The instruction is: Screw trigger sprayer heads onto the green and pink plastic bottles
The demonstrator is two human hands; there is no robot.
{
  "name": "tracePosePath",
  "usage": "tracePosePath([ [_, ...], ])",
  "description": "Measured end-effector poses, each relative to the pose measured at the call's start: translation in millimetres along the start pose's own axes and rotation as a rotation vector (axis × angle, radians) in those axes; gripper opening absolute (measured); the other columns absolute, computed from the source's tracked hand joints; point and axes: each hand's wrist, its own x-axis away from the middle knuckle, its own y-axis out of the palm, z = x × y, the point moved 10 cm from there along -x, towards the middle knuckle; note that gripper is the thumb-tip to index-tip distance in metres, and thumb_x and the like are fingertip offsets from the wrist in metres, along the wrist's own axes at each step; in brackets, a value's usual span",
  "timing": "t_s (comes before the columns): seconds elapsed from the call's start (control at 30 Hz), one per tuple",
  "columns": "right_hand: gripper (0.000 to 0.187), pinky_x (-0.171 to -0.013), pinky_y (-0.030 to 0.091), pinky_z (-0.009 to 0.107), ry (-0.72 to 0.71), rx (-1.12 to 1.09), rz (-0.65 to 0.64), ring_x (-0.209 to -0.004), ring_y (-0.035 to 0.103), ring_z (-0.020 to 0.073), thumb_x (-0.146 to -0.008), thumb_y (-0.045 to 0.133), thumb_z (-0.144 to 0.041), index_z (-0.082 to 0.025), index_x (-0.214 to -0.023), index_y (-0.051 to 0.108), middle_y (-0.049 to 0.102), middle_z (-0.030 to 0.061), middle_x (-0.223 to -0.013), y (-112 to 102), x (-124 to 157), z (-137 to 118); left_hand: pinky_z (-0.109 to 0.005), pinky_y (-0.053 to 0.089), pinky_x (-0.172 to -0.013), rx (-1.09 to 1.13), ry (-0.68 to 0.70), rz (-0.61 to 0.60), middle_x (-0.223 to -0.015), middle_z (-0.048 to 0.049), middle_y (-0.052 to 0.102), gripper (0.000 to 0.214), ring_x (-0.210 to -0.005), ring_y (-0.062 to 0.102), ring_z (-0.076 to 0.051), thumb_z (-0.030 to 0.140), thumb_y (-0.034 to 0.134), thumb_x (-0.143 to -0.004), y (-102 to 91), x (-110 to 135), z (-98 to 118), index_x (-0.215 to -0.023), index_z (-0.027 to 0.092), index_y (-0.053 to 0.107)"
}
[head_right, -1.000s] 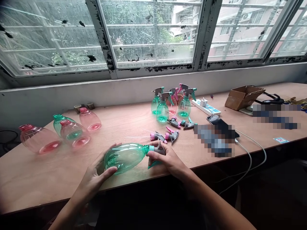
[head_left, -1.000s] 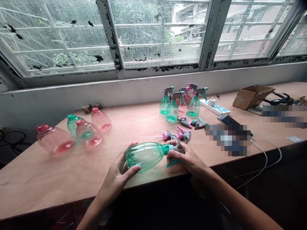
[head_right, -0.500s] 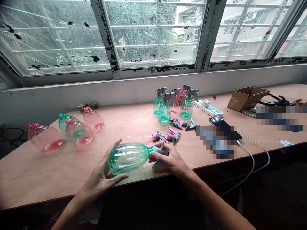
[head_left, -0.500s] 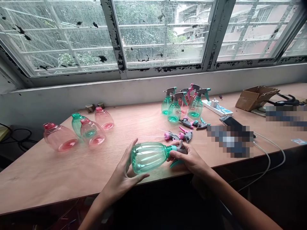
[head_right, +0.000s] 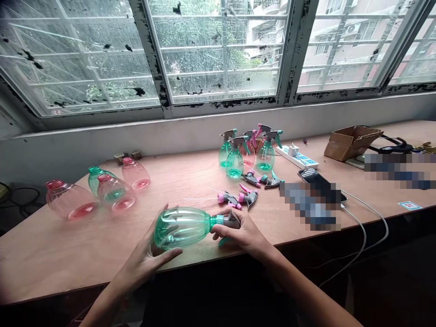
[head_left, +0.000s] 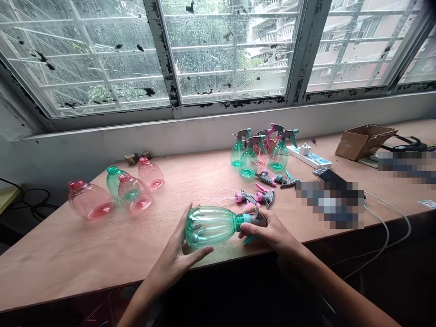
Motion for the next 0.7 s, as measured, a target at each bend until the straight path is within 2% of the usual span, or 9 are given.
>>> tracePosePath([
  [0.1,0.031,-0.07,0.056,0.029,0.003,0.025,-0.011,-0.07,0.071,0.0168,-0.082,0.079,-0.034,-0.017,-0.1,0.061,0.075,0.0017,-0.074,2.0,0.8,-0.2,-0.05,0.032,-0.118,0.024,0.027,0.004,-0.155,-0.007,0.039,0.097,-0.138,0.046,-0.03,0.033,0.07,-0.088,0.6,0.9,4.3,-0.156,0.04,0.001],
  [0.2,0.031,-0.067,0.054,0.027,0.019,0.052,-0.009,-0.064,0.07,0.0155,-0.083,0.078,-0.035,-0.017,-0.102,0.06,0.074,0.0003,-0.068,2.7,1.5,1.3,-0.05,0.031,-0.119,-0.011,0.015,0.005,-0.153,-0.0089,0.042,0.107,-0.14,0.042,-0.032,0.033,0.074,-0.085,0.3,1.7,5.0,-0.156,0.037,-0.004],
  [0.3,0.032,-0.065,0.052,0.026,0.022,0.074,-0.003,-0.061,0.068,0.0142,-0.083,0.079,-0.034,-0.018,-0.103,0.06,0.073,-0.0013,-0.066,2.5,2.1,1.7,-0.048,0.027,-0.121,-0.041,-0.003,0.013,-0.157,-0.0103,0.038,0.103,-0.146,0.033,-0.035,0.038,0.076,-0.082,-1.8,0.5,5.1,-0.158,0.03,0.007],
  [0.4,0.032,-0.065,0.051,0.025,0.013,0.086,-0.016,-0.061,0.068,0.0141,-0.083,0.078,-0.034,-0.017,-0.103,0.059,0.073,-0.0012,-0.066,3.5,2.6,1.3,-0.048,0.029,-0.12,-0.051,0.005,0.008,-0.155,-0.0096,0.041,0.092,-0.144,0.037,-0.035,0.039,0.074,-0.084,-1.9,-0.2,7.1,-0.157,0.028,0.019],
  [0.57,0.031,-0.061,0.053,0.026,0.034,0.1,-0.042,-0.058,0.068,0.0154,-0.084,0.077,-0.034,-0.016,-0.103,0.059,0.073,-0.0002,-0.063,6.8,2.1,3.2,-0.049,0.042,-0.112,0.111,-0.018,-0.021,-0.151,-0.0076,0.046,0.109,-0.132,0.053,-0.031,0.033,0.075,-0.084,2.9,4.1,3.8,-0.155,0.041,-0.007],
  [0.63,0.032,-0.061,0.054,0.026,0.039,0.108,-0.035,-0.057,0.068,0.0156,-0.083,0.077,-0.034,-0.016,-0.102,0.06,0.073,-0.0001,-0.064,6.8,1.9,2.9,-0.05,0.038,-0.115,0.094,-0.025,-0.02,-0.154,-0.0087,0.042,0.112,-0.136,0.049,-0.033,0.033,0.078,-0.082,2.0,5.3,1.8,-0.156,0.039,-0.008],
  [0.7,0.032,-0.06,0.053,0.026,0.03,0.12,-0.028,-0.057,0.068,0.0153,-0.082,0.079,-0.034,-0.016,-0.101,0.06,0.073,-0.0001,-0.065,6.5,1.9,1.4,-0.051,0.03,-0.119,0.052,-0.011,0.004,-0.159,-0.0105,0.035,0.109,-0.143,0.038,-0.036,0.037,0.078,-0.082,-2.4,5.2,2.2,-0.158,0.033,0.0],
])
